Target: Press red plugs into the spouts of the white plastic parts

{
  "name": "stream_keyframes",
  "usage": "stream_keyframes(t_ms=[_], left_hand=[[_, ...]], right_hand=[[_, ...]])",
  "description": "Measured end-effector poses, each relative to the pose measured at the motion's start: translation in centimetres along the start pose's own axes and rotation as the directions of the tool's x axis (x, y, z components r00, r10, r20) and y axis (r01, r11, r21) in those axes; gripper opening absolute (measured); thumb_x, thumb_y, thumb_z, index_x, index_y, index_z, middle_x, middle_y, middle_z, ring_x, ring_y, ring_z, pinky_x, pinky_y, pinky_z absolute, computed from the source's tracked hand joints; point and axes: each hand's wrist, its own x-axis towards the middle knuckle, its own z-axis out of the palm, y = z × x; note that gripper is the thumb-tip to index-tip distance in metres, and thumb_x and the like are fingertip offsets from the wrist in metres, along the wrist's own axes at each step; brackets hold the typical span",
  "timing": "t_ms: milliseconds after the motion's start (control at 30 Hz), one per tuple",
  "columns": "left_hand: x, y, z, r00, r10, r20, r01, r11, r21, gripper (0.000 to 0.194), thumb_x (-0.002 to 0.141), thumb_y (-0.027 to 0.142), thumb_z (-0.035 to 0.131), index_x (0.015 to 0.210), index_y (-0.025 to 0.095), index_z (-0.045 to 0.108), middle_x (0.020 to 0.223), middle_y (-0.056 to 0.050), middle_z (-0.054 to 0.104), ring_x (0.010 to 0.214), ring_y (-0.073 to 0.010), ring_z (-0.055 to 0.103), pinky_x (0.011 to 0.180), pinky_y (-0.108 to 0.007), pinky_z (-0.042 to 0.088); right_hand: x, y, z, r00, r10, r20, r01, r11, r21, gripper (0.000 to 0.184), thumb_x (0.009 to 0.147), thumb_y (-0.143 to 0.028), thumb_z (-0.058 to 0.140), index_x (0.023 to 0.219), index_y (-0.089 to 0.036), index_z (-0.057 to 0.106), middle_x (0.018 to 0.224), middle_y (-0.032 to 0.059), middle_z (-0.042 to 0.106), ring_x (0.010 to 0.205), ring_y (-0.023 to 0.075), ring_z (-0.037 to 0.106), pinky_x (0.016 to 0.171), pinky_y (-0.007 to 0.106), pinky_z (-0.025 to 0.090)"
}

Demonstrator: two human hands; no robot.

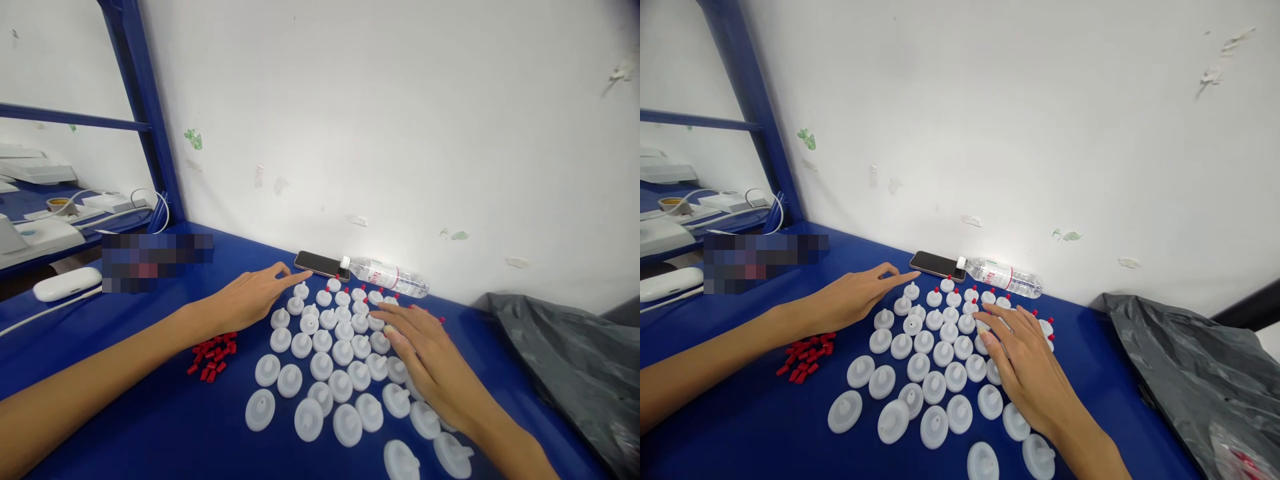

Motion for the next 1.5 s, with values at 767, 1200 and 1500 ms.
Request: stream_keyframes(t_ms=[767, 1200, 1500], left_hand=[[0.9, -0.1, -0.5, 0.97, -0.128, -0.205, 0.071, 0.962, -0.265, 0.021, 0.102, 0.022, 0.055, 0.104, 0.02, 0.076, 0.107, -0.007, 0.078, 0.096, -0.0249, 0.072, 0.083, -0.034, 0.053], [-2.1, 7.9, -2.4, 0.992, 0.012, -0.125, -0.108, 0.585, -0.804, 0.017, 0.091, 0.038, 0.081, 0.092, 0.021, 0.084, 0.089, -0.001, 0.084, 0.073, -0.0134, 0.073, 0.056, -0.021, 0.048], [-2.4, 2.4, -6.9, 0.963, 0.134, 0.234, -0.02, 0.901, -0.434, 0.006, 0.089, 0.025, 0.081, 0.088, 0.031, 0.083, 0.099, 0.004, 0.08, 0.097, -0.0176, 0.071, 0.092, -0.028, 0.051]], right_hand=[[0.2, -0.2, -0.5, 0.99, -0.081, -0.115, 0.076, 0.996, -0.043, 0.031, 0.111, -0.036, 0.046, 0.138, -0.033, 0.062, 0.135, 0.004, 0.073, 0.128, 0.0266, 0.067, 0.118, 0.058, 0.043], [0.6, -7.1, -0.6, 0.902, -0.321, -0.287, 0.324, 0.945, -0.039, 0.037, 0.106, -0.033, 0.063, 0.14, -0.021, 0.057, 0.12, 0.0016, 0.081, 0.102, 0.0189, 0.078, 0.126, 0.039, 0.033], [0.6, -5.8, -0.5, 0.894, -0.258, -0.367, 0.252, 0.966, -0.063, 0.024, 0.103, -0.022, 0.066, 0.128, -0.023, 0.065, 0.108, 0.0005, 0.082, 0.088, 0.0164, 0.078, 0.116, 0.04, 0.04]])
